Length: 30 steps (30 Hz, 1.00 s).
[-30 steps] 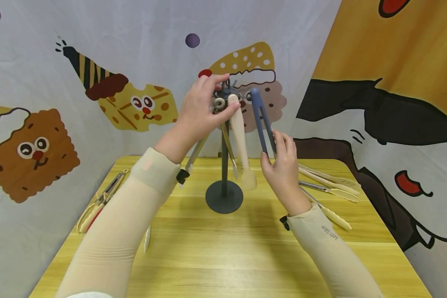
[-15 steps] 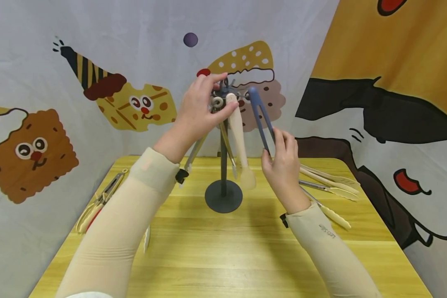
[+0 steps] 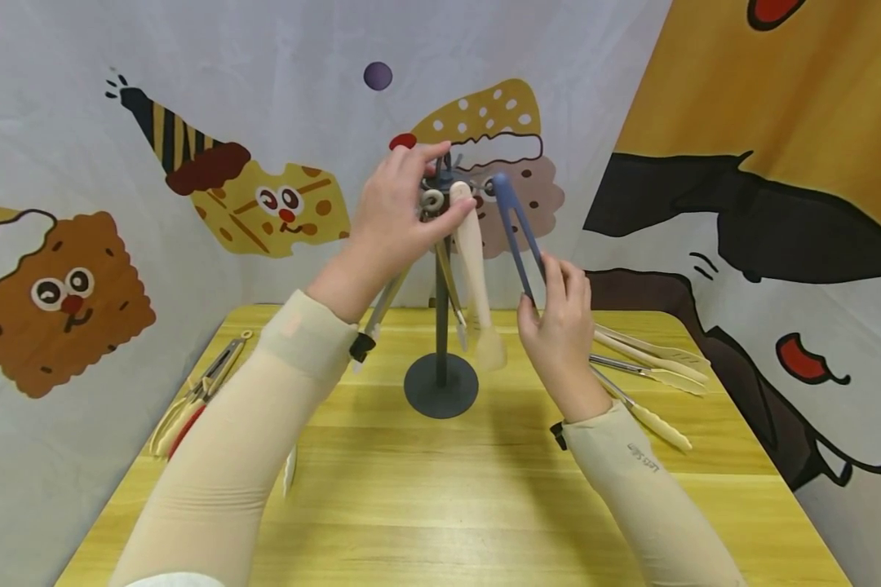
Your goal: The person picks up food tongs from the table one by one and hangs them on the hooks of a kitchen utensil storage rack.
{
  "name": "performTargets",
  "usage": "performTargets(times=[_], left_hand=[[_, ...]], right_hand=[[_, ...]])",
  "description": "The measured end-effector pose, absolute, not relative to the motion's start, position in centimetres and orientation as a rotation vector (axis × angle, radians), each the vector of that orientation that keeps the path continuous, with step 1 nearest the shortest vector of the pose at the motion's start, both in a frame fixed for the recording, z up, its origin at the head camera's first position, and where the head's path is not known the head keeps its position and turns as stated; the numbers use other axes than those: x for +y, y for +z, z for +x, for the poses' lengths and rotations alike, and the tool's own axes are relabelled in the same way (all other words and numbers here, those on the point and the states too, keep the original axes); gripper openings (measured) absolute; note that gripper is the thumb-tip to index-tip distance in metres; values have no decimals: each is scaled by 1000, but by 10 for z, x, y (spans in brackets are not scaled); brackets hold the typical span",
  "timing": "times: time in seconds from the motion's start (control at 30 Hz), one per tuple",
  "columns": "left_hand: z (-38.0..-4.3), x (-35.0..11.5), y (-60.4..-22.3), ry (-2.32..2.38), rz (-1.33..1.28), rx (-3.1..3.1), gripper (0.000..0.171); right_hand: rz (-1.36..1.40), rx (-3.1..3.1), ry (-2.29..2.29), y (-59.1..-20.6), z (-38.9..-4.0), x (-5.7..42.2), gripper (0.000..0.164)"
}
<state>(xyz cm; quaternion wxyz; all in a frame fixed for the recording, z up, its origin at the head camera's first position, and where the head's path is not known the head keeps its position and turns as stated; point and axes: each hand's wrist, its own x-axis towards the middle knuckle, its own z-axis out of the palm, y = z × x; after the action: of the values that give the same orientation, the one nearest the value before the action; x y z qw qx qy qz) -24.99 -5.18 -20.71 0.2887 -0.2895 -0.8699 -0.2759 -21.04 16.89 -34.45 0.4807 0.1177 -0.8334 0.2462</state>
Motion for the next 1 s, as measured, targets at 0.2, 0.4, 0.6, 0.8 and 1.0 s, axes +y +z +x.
performTargets(times=[0.2,0.4,0.6,0.8,1.0], left_hand=[[-246,-47,-206,-687,-725,-2319,68],[-243,-43,-206,-641,-671,-2309,70],[-240,-40,-206,-605,-624,-2301,72],[-239,-37,-207,-585,-607,-2279,72],[-239,-36,-207,-568,-591,-2274,72]], right_hand=[[267,-2039,578,-342,-210,169,53],[253,-2062,528,-341,-211,169,53],[243,-2069,485,-340,-213,169,52],[238,-2078,452,-339,-215,169,52],[259,-2090,426,-337,-217,167,53]])
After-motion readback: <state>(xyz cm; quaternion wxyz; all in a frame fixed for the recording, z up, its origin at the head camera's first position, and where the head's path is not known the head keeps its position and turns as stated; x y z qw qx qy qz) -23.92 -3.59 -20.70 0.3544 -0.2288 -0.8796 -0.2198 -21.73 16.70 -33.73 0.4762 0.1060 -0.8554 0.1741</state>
